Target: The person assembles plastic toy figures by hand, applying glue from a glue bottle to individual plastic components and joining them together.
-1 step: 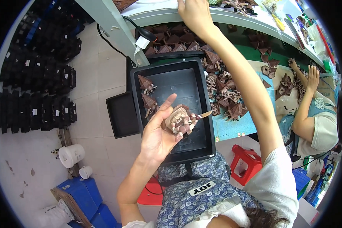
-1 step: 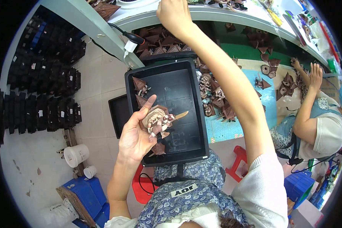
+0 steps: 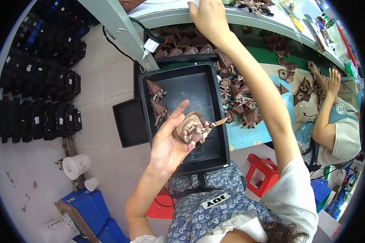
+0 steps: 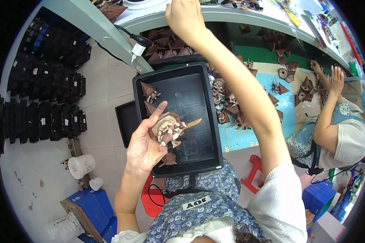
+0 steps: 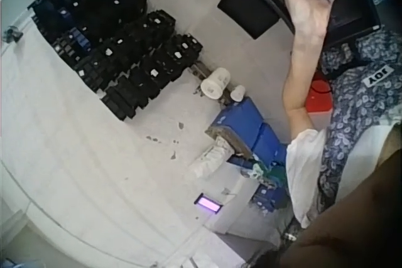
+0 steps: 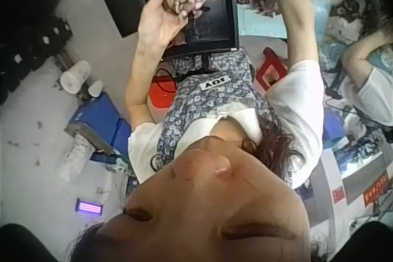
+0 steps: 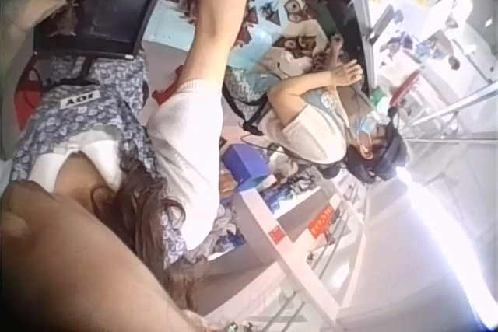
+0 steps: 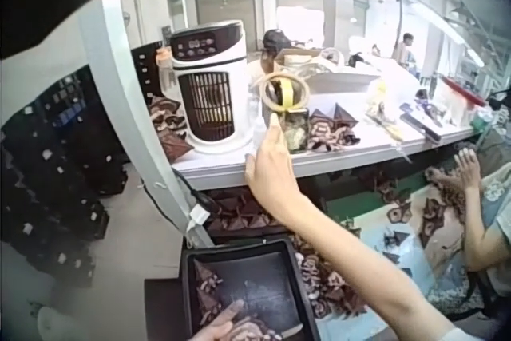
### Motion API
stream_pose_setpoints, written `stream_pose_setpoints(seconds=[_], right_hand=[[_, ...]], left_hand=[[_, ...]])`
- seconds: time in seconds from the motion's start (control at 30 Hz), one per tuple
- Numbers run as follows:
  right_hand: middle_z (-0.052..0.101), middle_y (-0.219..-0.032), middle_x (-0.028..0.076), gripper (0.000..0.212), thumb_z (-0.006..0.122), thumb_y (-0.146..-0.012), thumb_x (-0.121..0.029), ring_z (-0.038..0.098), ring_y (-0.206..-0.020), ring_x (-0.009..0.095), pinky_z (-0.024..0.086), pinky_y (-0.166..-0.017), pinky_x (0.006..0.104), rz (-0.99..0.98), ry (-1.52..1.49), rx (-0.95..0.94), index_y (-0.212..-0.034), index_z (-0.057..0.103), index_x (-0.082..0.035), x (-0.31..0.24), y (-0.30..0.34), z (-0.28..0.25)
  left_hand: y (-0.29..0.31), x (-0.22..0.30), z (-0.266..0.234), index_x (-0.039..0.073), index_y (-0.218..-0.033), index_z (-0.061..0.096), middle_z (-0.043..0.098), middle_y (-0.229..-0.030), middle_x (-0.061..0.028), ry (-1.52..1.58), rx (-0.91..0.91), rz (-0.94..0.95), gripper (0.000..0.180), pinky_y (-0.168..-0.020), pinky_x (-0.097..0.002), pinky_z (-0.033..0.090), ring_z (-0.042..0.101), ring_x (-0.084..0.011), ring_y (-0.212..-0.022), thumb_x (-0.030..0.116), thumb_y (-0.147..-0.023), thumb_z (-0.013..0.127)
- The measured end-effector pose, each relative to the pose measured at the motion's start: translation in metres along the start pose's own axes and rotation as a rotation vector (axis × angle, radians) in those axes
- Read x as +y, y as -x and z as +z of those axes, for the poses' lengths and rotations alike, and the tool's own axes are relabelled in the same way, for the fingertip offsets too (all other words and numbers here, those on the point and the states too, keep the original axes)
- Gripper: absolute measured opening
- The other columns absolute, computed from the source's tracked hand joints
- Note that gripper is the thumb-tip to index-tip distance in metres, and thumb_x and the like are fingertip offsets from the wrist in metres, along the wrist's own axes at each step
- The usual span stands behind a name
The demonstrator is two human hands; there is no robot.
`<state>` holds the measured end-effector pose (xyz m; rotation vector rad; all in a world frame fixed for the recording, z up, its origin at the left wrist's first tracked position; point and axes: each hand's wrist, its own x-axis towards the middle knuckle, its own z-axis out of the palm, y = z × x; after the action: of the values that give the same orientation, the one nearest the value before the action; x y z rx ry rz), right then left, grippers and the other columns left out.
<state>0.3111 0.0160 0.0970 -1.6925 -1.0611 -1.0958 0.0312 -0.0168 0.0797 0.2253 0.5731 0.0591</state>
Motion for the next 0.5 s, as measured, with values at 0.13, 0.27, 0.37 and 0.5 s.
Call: stream_pose_setpoints(seconds=[0.13, 0.27, 0.37, 0.5], right_hand=[[0.062, -0.107, 0.019, 0.044, 0.067, -0.078, -0.005, 0.064, -0.088, 0.029, 0.053, -0.078, 0.0349, 0.398, -0.444, -0.209, -0.117, 0.048, 0.003, -0.053, 0.033, -0.081], [0.057, -0.118, 0.016, 0.047, 0.065, -0.081, -0.001, 0.061, -0.098, 0.019, 0.05, -0.086, 0.0307, 0.849, -0.654, -0.379, -0.123, 0.044, 0.003, -0.06, 0.073, -0.174], [0.056, -0.119, 0.014, 0.043, 0.063, -0.084, 0.001, 0.059, -0.099, 0.016, 0.049, -0.087, 0.0285, 1.103, -0.563, -0.346, -0.123, 0.045, 0.002, -0.047, 0.113, -0.224], [0.058, -0.117, 0.013, 0.041, 0.064, -0.085, -0.003, 0.059, -0.098, 0.014, 0.049, -0.086, 0.0276, 1.366, -0.402, -0.239, -0.122, 0.047, 0.002, -0.031, 0.173, -0.291]], left_hand=[[0.001, -0.002, 0.002, 0.012, -0.131, 0.043, 0.061, -0.103, -0.0137, 0.006, 0.015, -0.035, 0.038, -0.045, -0.0257, 0.052, 0.065, -0.0232, -0.075, 0.018, -0.093, 0.046], [-0.008, -0.011, 0.006, 0.013, -0.132, 0.043, 0.061, -0.104, -0.0122, -0.01, -0.06, -0.123, 0.039, -0.044, -0.0247, 0.052, 0.065, -0.0227, -0.073, 0.018, -0.093, 0.047], [-0.021, -0.023, 0.011, 0.014, -0.133, 0.041, 0.061, -0.104, -0.0116, -0.064, -0.061, -0.156, 0.041, -0.042, -0.0235, 0.051, 0.066, -0.0224, -0.073, 0.019, -0.092, 0.047], [-0.037, -0.038, 0.008, 0.004, -0.133, 0.04, 0.057, -0.112, -0.0187, 0.16, -0.239, -0.313, 0.042, -0.068, -0.0346, 0.062, 0.056, -0.0407, -0.107, 0.015, -0.093, 0.042]])
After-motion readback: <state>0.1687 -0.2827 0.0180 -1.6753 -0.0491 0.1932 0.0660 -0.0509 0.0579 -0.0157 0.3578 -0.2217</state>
